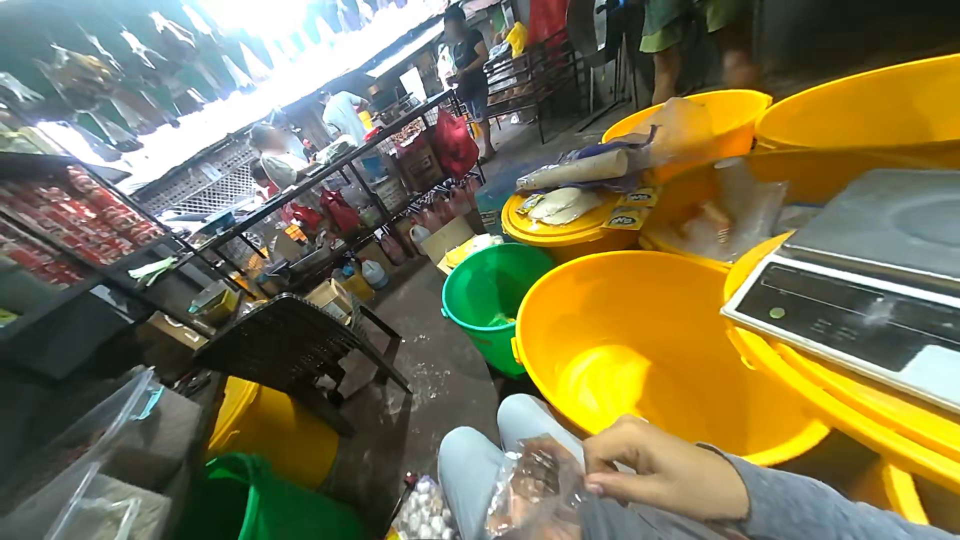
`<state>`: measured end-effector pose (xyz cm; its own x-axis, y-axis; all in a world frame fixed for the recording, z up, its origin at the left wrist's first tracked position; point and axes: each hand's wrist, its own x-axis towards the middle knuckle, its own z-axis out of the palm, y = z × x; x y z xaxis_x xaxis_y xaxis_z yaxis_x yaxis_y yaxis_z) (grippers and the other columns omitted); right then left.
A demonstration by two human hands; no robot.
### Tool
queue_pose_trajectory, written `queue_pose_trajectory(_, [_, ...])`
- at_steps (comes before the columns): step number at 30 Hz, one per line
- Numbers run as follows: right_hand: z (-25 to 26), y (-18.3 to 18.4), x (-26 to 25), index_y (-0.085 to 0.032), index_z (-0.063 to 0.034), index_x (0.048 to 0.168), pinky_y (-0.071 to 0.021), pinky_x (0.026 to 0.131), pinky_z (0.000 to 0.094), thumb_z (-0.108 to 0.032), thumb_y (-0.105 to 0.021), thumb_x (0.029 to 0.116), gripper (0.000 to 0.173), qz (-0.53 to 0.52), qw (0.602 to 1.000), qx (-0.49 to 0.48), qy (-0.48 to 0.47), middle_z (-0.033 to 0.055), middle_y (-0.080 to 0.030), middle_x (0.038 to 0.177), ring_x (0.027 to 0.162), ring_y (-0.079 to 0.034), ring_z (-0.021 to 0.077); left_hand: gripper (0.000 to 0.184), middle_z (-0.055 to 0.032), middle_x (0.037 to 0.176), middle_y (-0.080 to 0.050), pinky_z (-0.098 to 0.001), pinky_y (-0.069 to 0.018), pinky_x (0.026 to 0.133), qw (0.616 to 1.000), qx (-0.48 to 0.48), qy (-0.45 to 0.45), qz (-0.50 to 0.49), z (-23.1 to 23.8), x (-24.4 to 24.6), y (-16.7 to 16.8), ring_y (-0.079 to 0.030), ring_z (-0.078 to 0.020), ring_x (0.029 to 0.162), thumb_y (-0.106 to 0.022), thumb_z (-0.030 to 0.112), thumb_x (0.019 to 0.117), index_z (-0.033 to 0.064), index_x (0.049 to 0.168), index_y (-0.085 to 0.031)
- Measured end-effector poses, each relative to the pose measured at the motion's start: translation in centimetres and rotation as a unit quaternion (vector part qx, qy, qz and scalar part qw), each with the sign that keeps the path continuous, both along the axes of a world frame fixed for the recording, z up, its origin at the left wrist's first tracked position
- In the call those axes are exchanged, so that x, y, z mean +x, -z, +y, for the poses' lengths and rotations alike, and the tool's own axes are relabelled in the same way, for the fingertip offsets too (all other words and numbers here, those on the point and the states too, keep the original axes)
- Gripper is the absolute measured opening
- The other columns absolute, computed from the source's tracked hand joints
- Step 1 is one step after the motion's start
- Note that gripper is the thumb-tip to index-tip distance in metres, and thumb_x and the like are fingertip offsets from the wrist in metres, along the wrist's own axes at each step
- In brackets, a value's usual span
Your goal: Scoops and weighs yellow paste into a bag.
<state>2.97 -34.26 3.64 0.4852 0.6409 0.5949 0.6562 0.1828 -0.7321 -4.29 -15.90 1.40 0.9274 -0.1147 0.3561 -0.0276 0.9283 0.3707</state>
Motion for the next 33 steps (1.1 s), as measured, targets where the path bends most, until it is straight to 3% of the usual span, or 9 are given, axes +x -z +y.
queue_pose_trajectory(4, [0.4, -0.5, -0.5, -0.069, -0.0048, 0.100, -0.0522, 0.098, 0.0301, -0.040, -0.051, 0.1067, 0.040, -0.165, 0.976, 0.109, 0.096, 0.0107, -0.072, 0.101, 0.106, -0.067, 0.0173, 0.035, -0.0074, 0.117, -0.075, -0.0316, -0.0559, 0.099, 0.977, 0.185, -0.105, 0.016, 0.3, 0.3, 0.9, -0.071, -0.0158, 0.111, -0.054, 0.032, 0.1037, 0.0071, 0.121, -0.072])
queue_pose_trajectory(6, [1.3, -0.6, -1.2, -0.068, -0.0042, 0.103, -0.0493, 0.106, 0.0386, -0.042, -0.047, 0.1079, 0.044, -0.245, 0.965, 0.069, 0.068, 0.0148, -0.072, 0.106, 0.112, -0.067, 0.0260, 0.030, 0.0000, 0.113, -0.076, -0.0269, -0.0570, 0.094, 0.942, 0.295, -0.161, 0.006, 0.5, 0.3, 1.3, -0.071, -0.0076, 0.105, -0.062, 0.030, 0.1002, 0.0112, 0.120, -0.074])
queue_pose_trajectory(10, [3.1, 1.1, -0.2, -0.071, -0.0096, 0.094, -0.0525, 0.096, 0.0445, -0.052, -0.054, 0.1004, 0.046, -0.315, 0.943, -0.082, 0.069, 0.0080, -0.072, 0.087, 0.091, -0.070, 0.0256, 0.029, 0.0012, 0.108, -0.076, -0.0261, -0.0579, 0.091, 0.906, 0.379, -0.188, 0.004, 1.3, 2.8, 1.9, -0.071, -0.0050, 0.101, -0.058, 0.025, 0.1019, 0.0035, 0.118, -0.070])
queue_pose_trajectory(13, [1.7, -1.0, 2.9, -0.073, -0.0032, 0.111, -0.0521, 0.105, 0.0411, -0.045, -0.052, 0.1053, 0.047, -0.174, 0.983, -0.002, 0.062, 0.0116, -0.074, 0.110, 0.111, -0.068, 0.0222, 0.038, -0.0026, 0.116, -0.072, -0.0310, -0.0569, 0.094, 0.905, 0.380, -0.189, 0.027, 3.5, 6.1, 2.7, -0.068, -0.0100, 0.107, -0.064, 0.028, 0.0982, 0.0024, 0.126, -0.062])
queue_pose_trajectory(18, [-1.9, -3.6, 13.0, -0.072, 0.0001, 0.096, -0.0577, 0.077, 0.0297, -0.023, -0.052, 0.1051, 0.031, 0.042, 0.958, -0.065, 0.275, 0.0060, -0.071, 0.087, 0.081, -0.067, 0.0085, 0.041, 0.0009, 0.122, -0.071, -0.0354, -0.0571, 0.098, 0.922, 0.326, -0.207, 0.032, 7.8, 16.8, 3.5, -0.067, -0.0152, 0.113, -0.073, 0.039, 0.0914, 0.0189, 0.126, -0.065])
queue_pose_trajectory(21, [-0.8, 2.0, 19.7, -0.072, 0.0030, 0.101, -0.0544, 0.085, 0.0541, -0.024, -0.052, 0.1074, 0.034, 0.170, 0.887, -0.332, 0.272, 0.0188, -0.072, 0.094, 0.090, -0.070, 0.0314, 0.034, -0.0018, 0.130, -0.065, -0.0365, -0.0547, 0.101, 0.911, 0.334, -0.231, 0.074, 9.9, 22.7, 6.4, -0.064, -0.0173, 0.119, -0.050, 0.027, 0.1047, 0.0117, 0.135, -0.052])
queue_pose_trajectory(25, [1.4, 18.1, 22.7, -0.069, 0.0104, 0.111, -0.0461, 0.098, 0.0685, -0.013, -0.059, 0.1009, 0.028, 0.274, 0.707, -0.627, 0.179, 0.0303, -0.067, 0.118, 0.117, -0.063, 0.0472, 0.040, -0.0042, 0.130, -0.066, -0.0342, -0.0562, 0.096, 0.904, 0.333, -0.211, 0.164, 10.9, 27.2, 11.5, -0.065, -0.0167, 0.119, -0.021, 0.021, 0.1101, 0.0088, 0.137, -0.049])
queue_pose_trajectory(27, [0.0, 23.9, 20.4, -0.068, 0.0111, 0.116, -0.0441, 0.100, 0.0705, -0.013, -0.060, 0.1001, 0.030, 0.304, 0.647, -0.686, 0.133, 0.0310, -0.065, 0.124, 0.121, -0.060, 0.0487, 0.038, -0.0046, 0.127, -0.069, -0.0355, -0.0564, 0.099, 0.906, 0.344, -0.197, 0.147, 10.2, 27.8, 11.9, -0.067, -0.0179, 0.117, -0.027, 0.021, 0.1096, 0.0077, 0.133, -0.053])
queue_pose_trajectory(33, [-0.8, 28.1, 15.7, -0.063, 0.0169, 0.120, -0.0395, 0.107, 0.0685, -0.010, -0.059, 0.0994, 0.034, 0.360, 0.553, -0.750, 0.046, 0.0358, -0.059, 0.132, 0.128, -0.054, 0.0513, 0.037, -0.0046, 0.117, -0.073, -0.0337, -0.0587, 0.095, 0.896, 0.372, -0.175, 0.171, 9.6, 29.3, 10.9, -0.071, -0.0164, 0.109, -0.025, 0.013, 0.1054, 0.0042, 0.124, -0.057])
